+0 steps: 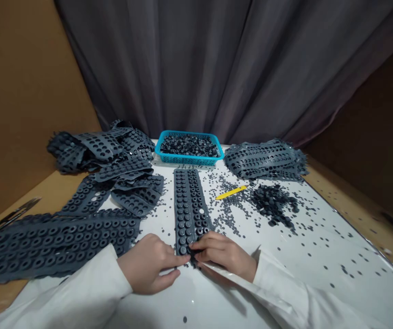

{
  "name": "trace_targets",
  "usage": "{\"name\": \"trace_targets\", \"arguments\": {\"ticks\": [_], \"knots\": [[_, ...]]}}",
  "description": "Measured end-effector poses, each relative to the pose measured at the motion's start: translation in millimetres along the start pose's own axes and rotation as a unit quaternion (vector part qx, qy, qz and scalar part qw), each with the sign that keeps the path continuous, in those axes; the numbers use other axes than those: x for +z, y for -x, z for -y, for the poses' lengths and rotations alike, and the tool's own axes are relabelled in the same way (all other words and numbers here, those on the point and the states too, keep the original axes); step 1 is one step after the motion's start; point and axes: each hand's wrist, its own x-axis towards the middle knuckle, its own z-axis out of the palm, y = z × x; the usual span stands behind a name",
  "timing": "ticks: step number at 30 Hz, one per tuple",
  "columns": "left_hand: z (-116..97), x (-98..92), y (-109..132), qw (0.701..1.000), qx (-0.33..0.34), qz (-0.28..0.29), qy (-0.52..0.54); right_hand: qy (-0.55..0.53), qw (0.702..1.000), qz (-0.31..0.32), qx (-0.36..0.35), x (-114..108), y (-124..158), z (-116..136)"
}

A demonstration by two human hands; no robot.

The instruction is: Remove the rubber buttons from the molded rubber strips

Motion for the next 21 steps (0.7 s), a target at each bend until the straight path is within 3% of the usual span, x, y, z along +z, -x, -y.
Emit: {"name": "trace_targets", "arguments": {"ticks": [6, 10, 13, 16, 21], "knots": [[-0.5, 1.0, 0.3, 1.000, 0.006, -0.011, 0.015, 0.137, 0.988, 0.008, -0.078, 5.7, 1.8, -0.7], [-1.9, -1.0, 0.2, 1.000, 0.000, -0.002, 0.012, 0.153, 0.987, 0.005, -0.049, 5.1, 4.6, -1.7], [-2.9, -2.7, -0.1, 1.000, 0.000, -0.006, 0.014, 0.114, 0.993, -0.018, 0.021, 4.1, 5.4, -4.3], [-2.7, -2.5, -0.1, 1.000, -0.006, -0.006, 0.013, 0.008, 0.994, -0.055, 0.091, 3.4, 3.7, -5.3], [-1.2, -1.3, 0.0, 1.000, -0.010, 0.005, 0.004, -0.085, 0.988, -0.045, 0.122, 3.2, 1.2, -2.2]]}}
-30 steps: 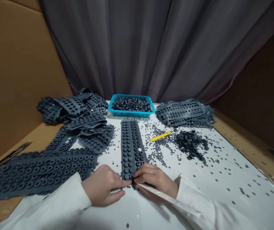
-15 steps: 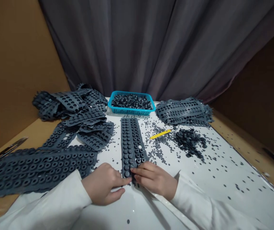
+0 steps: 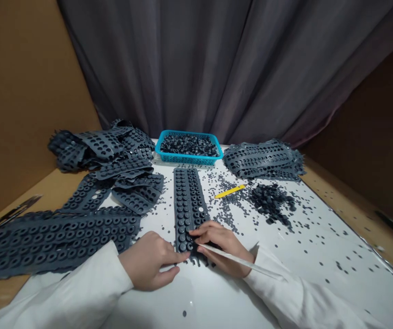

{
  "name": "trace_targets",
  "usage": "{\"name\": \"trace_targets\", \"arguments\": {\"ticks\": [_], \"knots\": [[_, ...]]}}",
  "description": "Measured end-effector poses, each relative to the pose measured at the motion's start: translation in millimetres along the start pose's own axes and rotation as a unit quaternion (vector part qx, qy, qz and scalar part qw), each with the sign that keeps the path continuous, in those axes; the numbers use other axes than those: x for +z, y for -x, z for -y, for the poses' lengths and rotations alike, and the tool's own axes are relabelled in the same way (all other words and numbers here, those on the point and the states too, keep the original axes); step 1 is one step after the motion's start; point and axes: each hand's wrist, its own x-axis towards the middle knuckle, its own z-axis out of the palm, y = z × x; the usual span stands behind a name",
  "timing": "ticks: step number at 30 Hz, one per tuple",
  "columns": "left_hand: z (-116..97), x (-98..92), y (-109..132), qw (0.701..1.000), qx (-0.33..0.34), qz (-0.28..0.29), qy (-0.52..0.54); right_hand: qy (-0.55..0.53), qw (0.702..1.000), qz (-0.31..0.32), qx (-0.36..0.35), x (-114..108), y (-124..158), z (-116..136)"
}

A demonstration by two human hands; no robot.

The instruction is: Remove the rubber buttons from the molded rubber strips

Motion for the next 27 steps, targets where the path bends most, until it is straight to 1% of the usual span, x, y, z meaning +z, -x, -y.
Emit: {"name": "trace_targets", "arguments": {"ticks": [3, 5, 7, 10, 12, 14, 17, 20, 22, 24, 27], "knots": [[0.2, -0.6, -0.3, 1.000, 0.000, 0.001, 0.001, 0.006, 1.000, 0.010, -0.008, 0.5, 0.1, -1.5], [0.0, -0.8, -0.3, 1.000, 0.003, 0.002, 0.003, 0.034, 0.999, 0.018, -0.027, 0.0, -1.0, -4.2], [-0.2, -0.6, 0.1, 1.000, 0.005, 0.004, 0.005, 0.092, 0.992, 0.027, -0.079, -0.9, -3.6, -7.3], [-0.4, 0.0, 0.7, 1.000, 0.006, 0.007, 0.014, 0.196, 0.966, 0.042, -0.162, -0.9, -8.8, -12.4], [-0.3, 0.5, 0.6, 1.000, 0.009, 0.006, 0.020, 0.235, 0.954, 0.057, -0.178, 0.6, -12.2, -16.1], [0.1, 1.0, 0.5, 1.000, 0.011, 0.006, 0.022, 0.247, 0.952, 0.070, -0.166, 2.1, -15.7, -19.6], [1.5, 2.7, 1.0, 1.000, 0.014, 0.013, 0.021, 0.222, 0.967, 0.045, -0.120, 0.4, -20.3, -22.2], [3.3, 5.1, 2.1, 1.000, 0.018, 0.018, 0.018, 0.127, 0.990, 0.004, -0.062, -5.5, -21.7, -19.2], [4.2, 6.2, 2.8, 1.000, 0.018, 0.019, 0.016, 0.053, 0.998, -0.009, -0.009, -8.9, -20.1, -14.9], [4.5, 6.6, 3.1, 1.000, 0.016, 0.018, 0.017, 0.005, 0.999, -0.009, 0.031, -10.3, -17.7, -11.0], [4.5, 6.5, 3.0, 1.000, 0.016, 0.015, 0.022, -0.023, 0.999, 0.014, 0.039, -8.7, -15.2, -9.2]]}}
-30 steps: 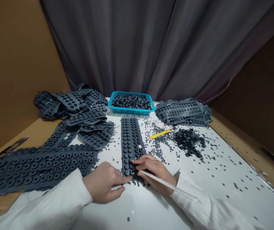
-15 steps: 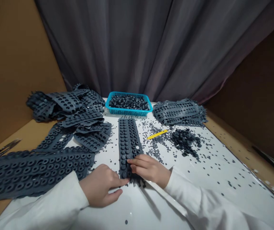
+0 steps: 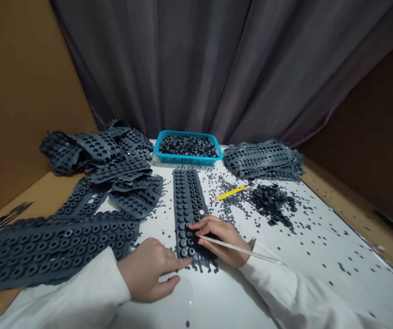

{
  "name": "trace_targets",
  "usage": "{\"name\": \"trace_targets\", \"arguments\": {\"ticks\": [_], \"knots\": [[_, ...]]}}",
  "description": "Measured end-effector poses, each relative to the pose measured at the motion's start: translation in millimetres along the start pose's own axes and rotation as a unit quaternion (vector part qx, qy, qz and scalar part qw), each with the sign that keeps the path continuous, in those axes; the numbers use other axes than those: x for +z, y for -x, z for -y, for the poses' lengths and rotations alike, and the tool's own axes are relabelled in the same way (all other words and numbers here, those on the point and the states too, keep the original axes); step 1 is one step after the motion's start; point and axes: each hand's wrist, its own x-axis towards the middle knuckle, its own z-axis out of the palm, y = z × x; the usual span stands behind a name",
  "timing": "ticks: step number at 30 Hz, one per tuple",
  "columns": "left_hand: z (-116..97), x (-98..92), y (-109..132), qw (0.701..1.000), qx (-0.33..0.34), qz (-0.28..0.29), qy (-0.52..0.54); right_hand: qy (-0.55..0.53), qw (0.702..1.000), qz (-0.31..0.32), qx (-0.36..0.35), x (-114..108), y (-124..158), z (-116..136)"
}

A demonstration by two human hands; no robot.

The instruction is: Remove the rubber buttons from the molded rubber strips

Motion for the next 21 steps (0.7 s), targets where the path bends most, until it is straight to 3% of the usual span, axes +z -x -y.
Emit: {"name": "trace_targets", "arguments": {"ticks": [8, 14, 17, 21], "knots": [[-0.2, -1.1, -0.1, 1.000, -0.005, 0.007, 0.000, 0.029, 0.998, 0.023, -0.047, 4.9, -2.1, -8.5], [-1.7, -2.0, -0.5, 1.000, -0.006, 0.008, 0.012, 0.162, 0.976, 0.044, -0.139, 2.7, -8.4, -13.3], [-2.2, -2.3, -0.8, 1.000, -0.007, 0.009, 0.014, 0.179, 0.977, 0.015, -0.117, 0.2, -11.3, -13.7], [-2.4, -3.7, -1.0, 1.000, -0.012, 0.013, 0.014, 0.089, 0.995, -0.037, -0.034, -2.4, -11.7, -9.4]]}}
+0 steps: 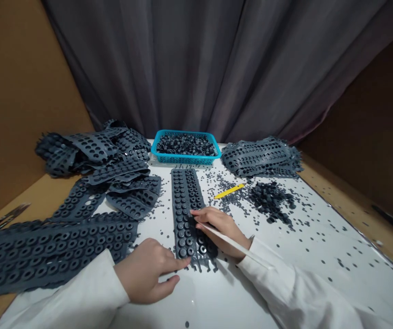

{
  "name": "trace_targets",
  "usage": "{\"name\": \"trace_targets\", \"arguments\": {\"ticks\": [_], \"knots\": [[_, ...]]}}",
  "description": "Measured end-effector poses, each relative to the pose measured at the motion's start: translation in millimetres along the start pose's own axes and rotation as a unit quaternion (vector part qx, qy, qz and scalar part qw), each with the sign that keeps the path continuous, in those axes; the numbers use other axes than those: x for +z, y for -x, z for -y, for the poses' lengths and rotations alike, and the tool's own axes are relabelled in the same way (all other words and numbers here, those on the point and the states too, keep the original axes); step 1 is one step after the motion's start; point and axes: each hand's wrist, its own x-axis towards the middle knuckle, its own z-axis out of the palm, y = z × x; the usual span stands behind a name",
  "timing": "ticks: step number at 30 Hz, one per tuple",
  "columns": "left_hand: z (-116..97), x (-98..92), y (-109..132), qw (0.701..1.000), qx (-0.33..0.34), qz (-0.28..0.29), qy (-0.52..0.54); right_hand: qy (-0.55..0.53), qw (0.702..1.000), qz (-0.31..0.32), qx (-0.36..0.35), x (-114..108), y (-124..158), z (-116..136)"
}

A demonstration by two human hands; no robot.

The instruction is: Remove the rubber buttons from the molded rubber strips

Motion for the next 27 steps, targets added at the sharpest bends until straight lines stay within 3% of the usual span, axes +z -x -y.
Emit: {"name": "trace_targets", "arguments": {"ticks": [6, 14, 18, 22, 25, 27], "knots": [[-1.5, -2.4, -1.6, 1.000, -0.008, 0.007, 0.000, -0.099, 0.994, 0.036, 0.024, 2.6, 3.4, 2.7], [-3.2, -5.1, -2.2, 0.999, -0.019, 0.033, -0.003, -0.065, 0.996, 0.056, -0.002, 5.2, 0.7, -3.8], [-23.3, -10.9, -4.1, 0.994, -0.089, 0.057, -0.024, -0.001, 0.997, 0.066, -0.027, 6.5, 0.8, -8.0], [-50.8, -15.6, -12.2, 0.977, -0.187, 0.097, -0.041, 0.011, 0.999, 0.016, 0.030, 7.3, 1.3, -10.5], [-64.0, 4.0, -6.1, 0.966, -0.234, 0.089, -0.067, -0.028, 0.997, -0.014, 0.076, 6.0, 1.8, -8.2], [-71.5, 31.9, 11.3, 0.976, -0.203, 0.040, -0.069, -0.052, 0.995, -0.016, 0.085, 3.9, 2.7, -5.6]]}}
